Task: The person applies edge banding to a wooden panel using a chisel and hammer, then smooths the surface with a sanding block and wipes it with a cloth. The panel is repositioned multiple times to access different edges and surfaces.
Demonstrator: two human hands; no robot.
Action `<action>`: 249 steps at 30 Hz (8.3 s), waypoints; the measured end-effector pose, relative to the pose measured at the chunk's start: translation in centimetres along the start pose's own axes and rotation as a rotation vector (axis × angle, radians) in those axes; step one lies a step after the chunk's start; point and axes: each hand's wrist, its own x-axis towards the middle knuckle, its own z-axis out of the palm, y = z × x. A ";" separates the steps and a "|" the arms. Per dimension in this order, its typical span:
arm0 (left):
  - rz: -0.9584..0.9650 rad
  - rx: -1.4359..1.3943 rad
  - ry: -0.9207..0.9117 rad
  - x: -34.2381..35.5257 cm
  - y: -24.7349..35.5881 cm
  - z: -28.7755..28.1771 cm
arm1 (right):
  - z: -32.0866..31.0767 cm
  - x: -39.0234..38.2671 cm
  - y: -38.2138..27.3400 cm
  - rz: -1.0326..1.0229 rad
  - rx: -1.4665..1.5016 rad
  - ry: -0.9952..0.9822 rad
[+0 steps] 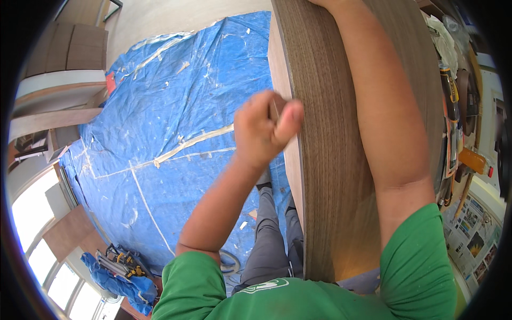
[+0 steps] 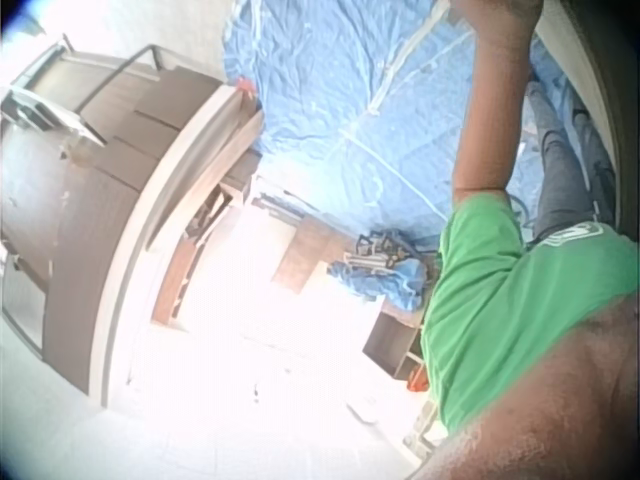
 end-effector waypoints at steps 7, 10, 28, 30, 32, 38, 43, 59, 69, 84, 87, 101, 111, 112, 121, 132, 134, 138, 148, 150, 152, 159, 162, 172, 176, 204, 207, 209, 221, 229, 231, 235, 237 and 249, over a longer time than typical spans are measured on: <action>-0.022 -0.004 0.119 10.5 -2.4 1.0 | -0.7 -0.2 -1.8 0.037 0.070 -0.002; -0.035 -0.032 0.139 11.6 -1.8 0.9 | -1.0 -0.4 -1.6 -0.003 0.069 0.012; 0.124 0.133 -0.017 5.5 -1.1 -0.3 | 0.4 0.5 0.1 -0.029 0.010 0.034; 0.159 0.203 -0.014 7.5 -0.8 -0.3 | -0.3 -0.2 -0.3 -0.034 0.027 0.038; 0.205 0.255 -0.015 9.0 -0.2 -0.3 | -0.7 -0.2 -0.6 -0.025 0.035 0.026; 0.140 0.328 -0.070 10.0 1.2 -0.4 | 0.5 -0.1 0.3 -0.017 0.002 0.037; 0.147 0.303 -0.207 3.7 1.2 -2.3 | -0.4 -0.5 -0.1 -0.027 0.064 0.048; 0.042 -0.318 -0.194 -7.2 -1.6 -1.1 | 0.4 0.2 0.3 -0.083 0.000 0.014; -0.065 -0.277 -0.248 -1.2 -1.1 -1.2 | -0.6 -0.3 -0.7 -0.024 0.017 0.010; -0.099 -0.185 -0.334 -2.6 -0.9 -2.0 | -0.8 -0.5 -0.7 -0.008 0.060 -0.004; -0.123 -0.207 -0.380 -4.8 -0.9 -2.5 | -0.7 -0.3 -0.5 -0.010 0.044 -0.003; 0.125 0.161 -0.275 6.5 1.2 -2.2 | -0.3 0.1 -0.7 0.008 -0.019 -0.018; -0.056 -0.045 -0.362 1.4 -0.4 -2.6 | 0.3 -0.4 -0.1 0.015 0.052 0.033; -0.064 -0.065 -0.362 1.4 -0.7 -2.4 | 0.4 -0.3 0.2 0.025 0.039 0.038; 0.038 -0.026 -0.229 7.9 -0.6 -1.5 | -1.3 -0.4 -1.8 0.049 0.078 -0.080; -0.126 -0.096 -0.339 4.1 -0.6 -2.0 | -0.3 -0.5 -0.4 0.065 0.040 -0.031; -0.093 -0.076 -0.322 4.9 -0.9 -1.8 | -0.6 -0.6 -0.5 0.070 0.046 -0.039; -0.031 -0.005 -0.224 8.5 -1.4 -1.5 | -1.1 -0.5 -1.7 0.068 0.090 -0.068; 0.029 0.132 -0.290 9.7 0.9 -2.1 | -1.1 -0.3 -1.3 0.046 0.059 -0.059; 0.110 0.137 -0.295 5.0 1.1 -2.7 | -1.0 -0.8 -1.5 0.022 0.058 -0.026; 0.011 0.186 -0.405 0.7 1.8 -3.3 | -0.8 -0.9 -1.1 0.022 0.049 -0.015; 0.019 0.157 -0.510 -6.1 3.3 -4.5 | -0.5 -0.9 -0.7 0.019 0.067 0.014; 0.057 0.184 -0.400 -2.8 2.6 -3.7 | -1.2 -1.2 -1.2 0.020 0.083 -0.001; 0.067 0.298 -0.368 4.5 2.3 -3.2 | -1.8 -0.4 -2.1 0.049 0.050 -0.106; 0.032 0.211 -0.487 -3.7 2.9 -4.3 | -1.2 -0.7 -0.9 0.051 0.051 -0.061; -0.010 -0.039 -0.211 4.6 1.3 -5.8 | 1.3 0.3 1.1 -0.052 0.038 0.152; -0.249 -0.414 -0.123 -1.1 2.1 -9.1 | 0.2 -0.1 -0.6 0.046 0.247 0.152; -0.377 -0.603 -0.023 -3.6 3.1 -10.5 | -0.8 -0.1 -1.1 0.163 0.372 0.140; -0.576 -1.200 -0.027 -8.5 8.8 -16.4 | -12.7 -18.0 -4.1 0.205 1.255 -0.364; -0.523 -1.390 -0.094 -7.8 14.4 -11.0 | -25.5 -37.3 -10.4 0.298 1.739 -1.148; -0.528 -1.229 -0.111 -8.0 15.9 -8.7 | -27.1 -39.3 -11.0 0.490 1.644 -1.031; -0.463 -0.999 -0.059 -8.9 13.9 -2.8 | -28.0 -42.5 -7.3 0.746 1.546 -0.827; -0.370 -0.442 -0.097 -8.8 12.9 -1.7 | -28.8 -44.3 -3.9 0.762 1.520 -0.681; -0.255 -0.343 -0.058 -1.5 3.1 3.2 | -34.3 -52.8 6.4 0.968 1.163 -0.568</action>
